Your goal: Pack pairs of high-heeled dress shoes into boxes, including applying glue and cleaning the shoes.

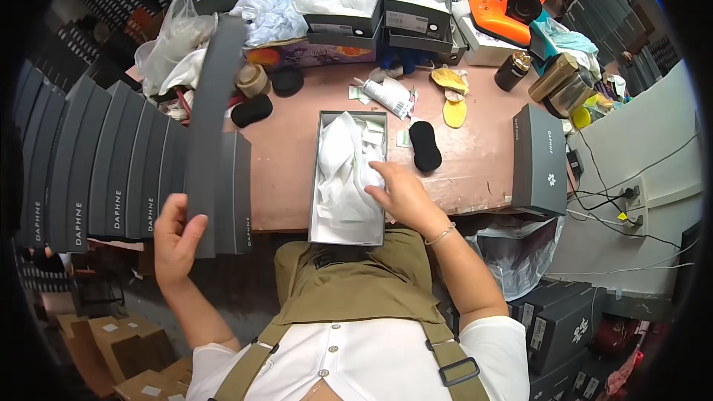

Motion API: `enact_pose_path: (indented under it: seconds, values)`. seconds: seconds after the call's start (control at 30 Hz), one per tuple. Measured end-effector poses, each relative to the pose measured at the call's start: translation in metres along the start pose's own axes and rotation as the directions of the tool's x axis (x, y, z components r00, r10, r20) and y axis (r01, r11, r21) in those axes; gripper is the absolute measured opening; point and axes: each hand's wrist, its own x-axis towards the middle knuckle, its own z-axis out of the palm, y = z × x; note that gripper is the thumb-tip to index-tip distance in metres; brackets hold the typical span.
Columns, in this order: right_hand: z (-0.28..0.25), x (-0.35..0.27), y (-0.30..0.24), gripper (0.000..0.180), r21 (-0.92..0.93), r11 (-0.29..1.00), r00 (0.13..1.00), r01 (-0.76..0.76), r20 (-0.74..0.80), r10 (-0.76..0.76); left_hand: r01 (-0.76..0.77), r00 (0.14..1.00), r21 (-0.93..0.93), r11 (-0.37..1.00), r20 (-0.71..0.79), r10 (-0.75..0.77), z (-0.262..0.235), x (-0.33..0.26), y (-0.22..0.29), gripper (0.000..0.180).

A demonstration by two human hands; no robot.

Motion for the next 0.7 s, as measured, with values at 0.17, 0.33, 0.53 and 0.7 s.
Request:
enact_pose_path:
  seconds: [0.17,0.33,0.53,0.7]
  values:
    - [0.051,0.013,-0.013,0.039,-0.156,0.987,0.982,0.041,0.19,-0.011,0.064,0.978,0.833,0.549,0.056,-0.2,0.004,0.011,-0.089,0.042]
    - [0.13,0.012,0.008,0.052,-0.451,0.892,0.977,-0.039,0.17,0.128,-0.169,0.98,0.529,0.832,0.0,0.199,0.094,0.012,-0.085,0.051]
    - [0.058,0.019,0.011,0.047,0.163,0.964,0.951,-0.21,0.263,0.163,0.06,0.996,-0.244,0.968,-0.045,-0.073,0.14,0.006,-0.099,0.078]
    - [0.015,-0.002,-0.032,0.032,0.776,0.5,0.923,-0.384,0.328,0.199,0.137,0.99,-0.648,0.749,0.054,-0.134,0.139,0.011,-0.083,0.104]
